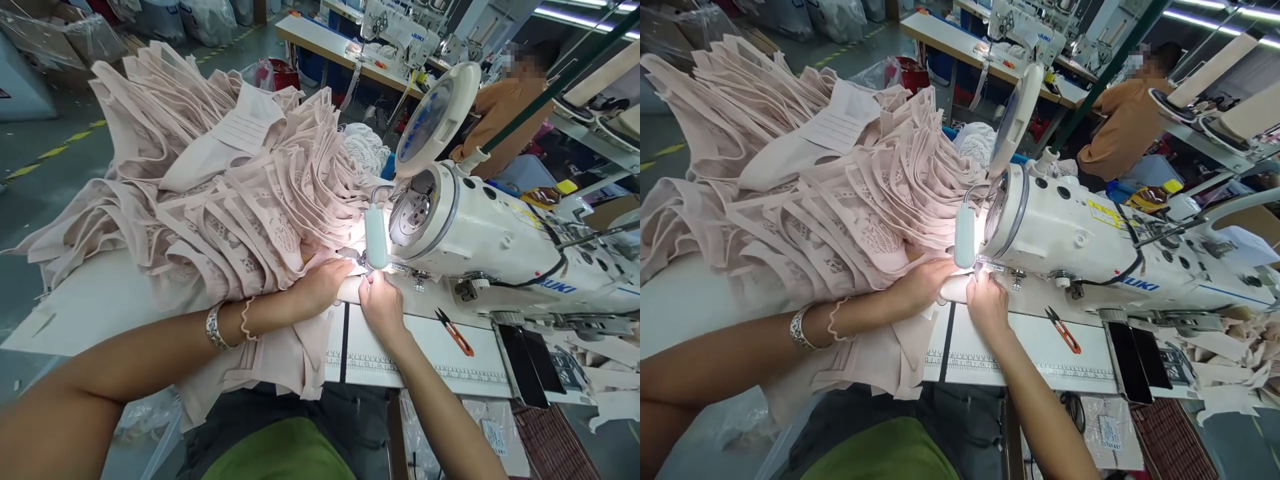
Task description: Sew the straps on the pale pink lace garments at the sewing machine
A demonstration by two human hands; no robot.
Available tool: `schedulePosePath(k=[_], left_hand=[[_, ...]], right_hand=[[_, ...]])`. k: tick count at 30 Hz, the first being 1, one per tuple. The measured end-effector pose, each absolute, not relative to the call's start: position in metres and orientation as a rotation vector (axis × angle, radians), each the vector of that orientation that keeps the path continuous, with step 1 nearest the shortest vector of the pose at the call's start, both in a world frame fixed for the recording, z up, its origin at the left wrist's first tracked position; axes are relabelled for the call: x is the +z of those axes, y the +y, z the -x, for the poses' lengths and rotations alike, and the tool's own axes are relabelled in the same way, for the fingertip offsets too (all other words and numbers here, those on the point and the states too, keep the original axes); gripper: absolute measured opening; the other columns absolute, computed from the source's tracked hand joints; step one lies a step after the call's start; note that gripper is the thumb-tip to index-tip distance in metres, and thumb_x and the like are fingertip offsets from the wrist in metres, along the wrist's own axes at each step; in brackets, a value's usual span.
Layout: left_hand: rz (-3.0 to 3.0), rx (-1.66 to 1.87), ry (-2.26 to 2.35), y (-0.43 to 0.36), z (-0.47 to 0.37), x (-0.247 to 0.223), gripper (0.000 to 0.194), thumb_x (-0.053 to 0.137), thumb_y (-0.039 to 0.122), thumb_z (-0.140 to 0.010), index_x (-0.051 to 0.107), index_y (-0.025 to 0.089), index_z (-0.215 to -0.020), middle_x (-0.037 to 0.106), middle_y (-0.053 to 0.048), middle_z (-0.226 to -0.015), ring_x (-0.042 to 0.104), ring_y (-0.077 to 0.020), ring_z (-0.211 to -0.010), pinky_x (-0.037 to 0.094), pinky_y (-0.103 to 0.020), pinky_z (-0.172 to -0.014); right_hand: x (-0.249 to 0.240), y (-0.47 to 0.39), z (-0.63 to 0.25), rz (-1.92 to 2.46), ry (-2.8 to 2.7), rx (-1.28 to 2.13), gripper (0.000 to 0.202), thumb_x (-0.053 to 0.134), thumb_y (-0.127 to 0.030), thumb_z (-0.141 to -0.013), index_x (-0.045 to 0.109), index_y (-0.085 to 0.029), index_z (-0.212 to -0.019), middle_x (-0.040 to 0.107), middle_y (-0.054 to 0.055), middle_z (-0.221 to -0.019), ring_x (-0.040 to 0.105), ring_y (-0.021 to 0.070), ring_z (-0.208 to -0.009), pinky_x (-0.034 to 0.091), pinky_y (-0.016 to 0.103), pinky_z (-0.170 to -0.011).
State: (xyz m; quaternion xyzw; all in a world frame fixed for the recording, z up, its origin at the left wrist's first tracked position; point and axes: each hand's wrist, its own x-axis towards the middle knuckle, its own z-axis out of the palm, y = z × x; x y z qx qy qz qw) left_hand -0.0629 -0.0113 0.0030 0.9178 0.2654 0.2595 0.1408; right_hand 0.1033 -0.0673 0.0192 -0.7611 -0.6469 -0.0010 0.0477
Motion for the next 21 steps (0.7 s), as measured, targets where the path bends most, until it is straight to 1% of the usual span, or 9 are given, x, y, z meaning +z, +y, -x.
schedulePosePath(k=[3, 6, 10, 14, 16, 18, 19, 21], left_hand=[[-2.678, 0.775, 0.569, -0.019, 0.064, -0.002, 0.038, 0.036, 0.005, -0.098, 0.055, 0.013, -0.130, 0.062, -0.009, -0.135, 0.055, -0.0136, -0.129, 0.046, -0.028, -0.108], [-2.878, 0.671, 0.526, -0.028, 0.063, -0.001, 0.038, 0.035, 0.006, -0.100, 0.052, 0.012, -0.133, 0.059, -0.010, -0.140, 0.049, -0.0174, -0.136, 0.041, -0.033, -0.114], [-3.055, 0.652, 0.569, -0.033, 0.064, 0.003, 0.036, 0.035, 0.004, -0.099, 0.055, 0.007, -0.129, 0.062, -0.012, -0.134, 0.054, -0.0218, -0.131, 0.038, -0.035, -0.115], [-3.113, 0.683, 0.570, -0.032, 0.062, 0.002, 0.034, 0.035, 0.003, -0.099, 0.056, 0.007, -0.126, 0.064, -0.014, -0.129, 0.057, -0.0226, -0.125, 0.041, -0.037, -0.110], [-3.107, 0.719, 0.570, -0.031, 0.060, -0.001, 0.032, 0.037, 0.003, -0.099, 0.056, 0.005, -0.125, 0.064, -0.015, -0.127, 0.059, -0.0230, -0.121, 0.042, -0.037, -0.108], [-3.085, 0.770, 0.553, -0.029, 0.058, -0.003, 0.031, 0.038, 0.004, -0.099, 0.055, 0.003, -0.124, 0.064, -0.016, -0.125, 0.058, -0.0234, -0.120, 0.041, -0.037, -0.108], [-3.065, 0.786, 0.541, -0.028, 0.057, -0.004, 0.030, 0.038, 0.004, -0.099, 0.055, 0.002, -0.123, 0.064, -0.016, -0.124, 0.058, -0.0235, -0.119, 0.041, -0.036, -0.108], [-3.007, 0.771, 0.513, -0.026, 0.055, -0.002, 0.026, 0.037, 0.006, -0.100, 0.056, 0.004, -0.118, 0.065, -0.015, -0.119, 0.058, -0.0228, -0.116, 0.042, -0.035, -0.105]], right_hand=[[0.017, -0.069, -0.107, 2.307, -1.918, 0.045, 0.011, 0.045, -0.022, -0.087, 0.056, -0.019, -0.085, 0.062, 0.003, -0.064, 0.052, 0.0165, -0.057, 0.028, 0.026, -0.056], [0.016, -0.070, -0.108, 2.250, -1.895, 0.076, 0.011, 0.044, -0.021, -0.086, 0.054, -0.020, -0.083, 0.062, 0.004, -0.066, 0.052, 0.0166, -0.057, 0.029, 0.026, -0.056], [0.015, -0.070, -0.109, 2.222, -1.880, 0.115, 0.019, 0.035, -0.020, -0.088, 0.054, -0.020, -0.084, 0.061, 0.004, -0.065, 0.053, 0.0178, -0.056, 0.031, 0.027, -0.056], [0.019, -0.073, -0.120, 2.116, -1.896, 0.263, 0.024, 0.034, -0.027, -0.093, 0.056, -0.020, -0.089, 0.063, 0.004, -0.070, 0.056, 0.0188, -0.059, 0.038, 0.028, -0.057], [0.021, -0.076, -0.130, 1.974, -1.967, 0.373, 0.023, 0.040, -0.034, -0.094, 0.058, -0.020, -0.097, 0.067, 0.005, -0.079, 0.061, 0.0201, -0.069, 0.045, 0.030, -0.064], [0.021, -0.079, -0.140, 1.801, -2.057, 0.362, 0.026, 0.050, -0.039, -0.093, 0.060, -0.021, -0.108, 0.069, 0.008, -0.097, 0.064, 0.0229, -0.089, 0.051, 0.035, -0.077], [0.020, -0.081, -0.144, 1.718, -2.097, 0.309, 0.028, 0.053, -0.039, -0.092, 0.060, -0.021, -0.113, 0.068, 0.010, -0.107, 0.064, 0.0243, -0.099, 0.052, 0.038, -0.085], [0.015, -0.083, -0.149, 1.583, -2.160, 0.183, 0.030, 0.052, -0.034, -0.095, 0.059, -0.022, -0.122, 0.066, 0.011, -0.121, 0.059, 0.0248, -0.114, 0.048, 0.042, -0.099]])
